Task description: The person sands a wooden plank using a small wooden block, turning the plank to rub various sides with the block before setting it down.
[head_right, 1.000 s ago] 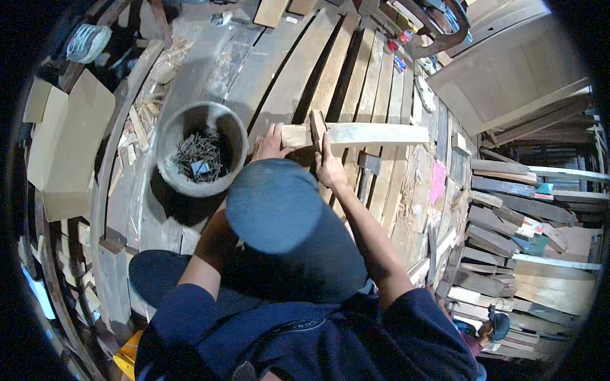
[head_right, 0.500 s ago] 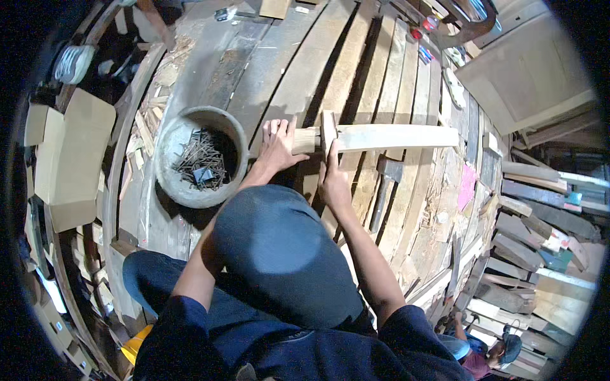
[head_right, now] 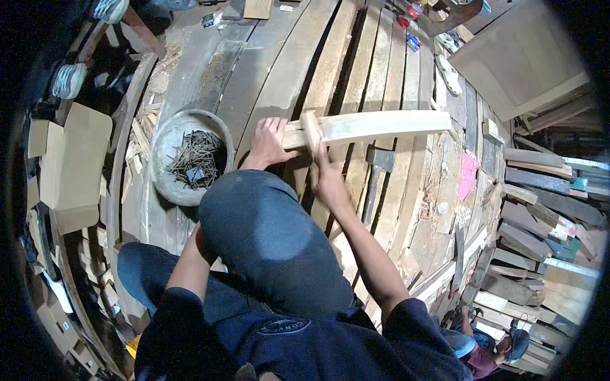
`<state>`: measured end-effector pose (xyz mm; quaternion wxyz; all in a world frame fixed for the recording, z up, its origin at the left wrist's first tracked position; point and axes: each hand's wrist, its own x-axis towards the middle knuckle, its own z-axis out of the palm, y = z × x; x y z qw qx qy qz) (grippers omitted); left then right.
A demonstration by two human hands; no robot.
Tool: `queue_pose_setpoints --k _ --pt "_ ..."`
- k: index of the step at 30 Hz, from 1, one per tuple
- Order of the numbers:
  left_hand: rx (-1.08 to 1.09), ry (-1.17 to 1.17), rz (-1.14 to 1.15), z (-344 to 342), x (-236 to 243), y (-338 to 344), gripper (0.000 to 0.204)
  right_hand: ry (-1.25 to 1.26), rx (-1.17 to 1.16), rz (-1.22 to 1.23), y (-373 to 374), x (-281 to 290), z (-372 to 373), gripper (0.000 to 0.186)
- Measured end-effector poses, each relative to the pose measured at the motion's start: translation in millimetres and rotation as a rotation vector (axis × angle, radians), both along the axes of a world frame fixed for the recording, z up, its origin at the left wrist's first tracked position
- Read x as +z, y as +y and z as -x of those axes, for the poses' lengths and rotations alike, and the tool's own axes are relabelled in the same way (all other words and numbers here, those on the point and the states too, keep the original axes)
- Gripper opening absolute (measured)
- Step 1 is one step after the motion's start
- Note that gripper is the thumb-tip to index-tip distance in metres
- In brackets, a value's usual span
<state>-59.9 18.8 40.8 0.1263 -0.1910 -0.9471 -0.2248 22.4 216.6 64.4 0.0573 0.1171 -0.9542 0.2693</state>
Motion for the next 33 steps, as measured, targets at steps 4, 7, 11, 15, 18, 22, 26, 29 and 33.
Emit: queue_pose_setpoints --k 4,7,11,15,18,22,26,29,33 --pt "0.056 -0.164 0.061 -1.1 3.5 -5.7 0.068 -0.32 -0.079 -0.145 35.1 4.1 12.7 0.07" --pt "0.06 -0.19 -0.019 -3.6 5.7 -6.9 0.064 -0.164 -0.306 -0.071 66.1 12.5 36.9 0.07" --pt "0.054 -0.197 -0.006 3.7 6.9 2.1 0.066 -0.116 -0.183 -0.01 31.0 9.4 13.1 0.07" --pt "0.08 -0.193 -0.027 0.4 -1.6 -2.8 0.068 -0.444 0.035 -0.112 31.1 38.0 2.2 0.069" --pt "0.098 -0.132 -0.009 -1.0 2.7 -7.1 0.066 -0.273 -0.21 0.045 56.1 28.4 21.0 0.067" --pt "0.062 -0.203 -0.06 -1.7 6.5 2.2 0.066 -0.193 -0.183 0.046 27.8 5.8 -12.5 0.073" --pt "0.075 -0.197 -0.08 -5.8 0.3 -9.2 0.067 -0.231 -0.005 -0.132 34.1 18.2 -23.7 0.071" --pt "0.078 -0.173 -0.075 -4.6 -2.5 -9.7 0.068 -0.247 -0.12 -0.098 36.3 30.5 4.2 0.067" --pt "0.065 -0.044 -0.132 -1.3 -5.7 -1.0 0.064 -0.227 -0.181 -0.136 20.9 20.8 41.6 0.067"
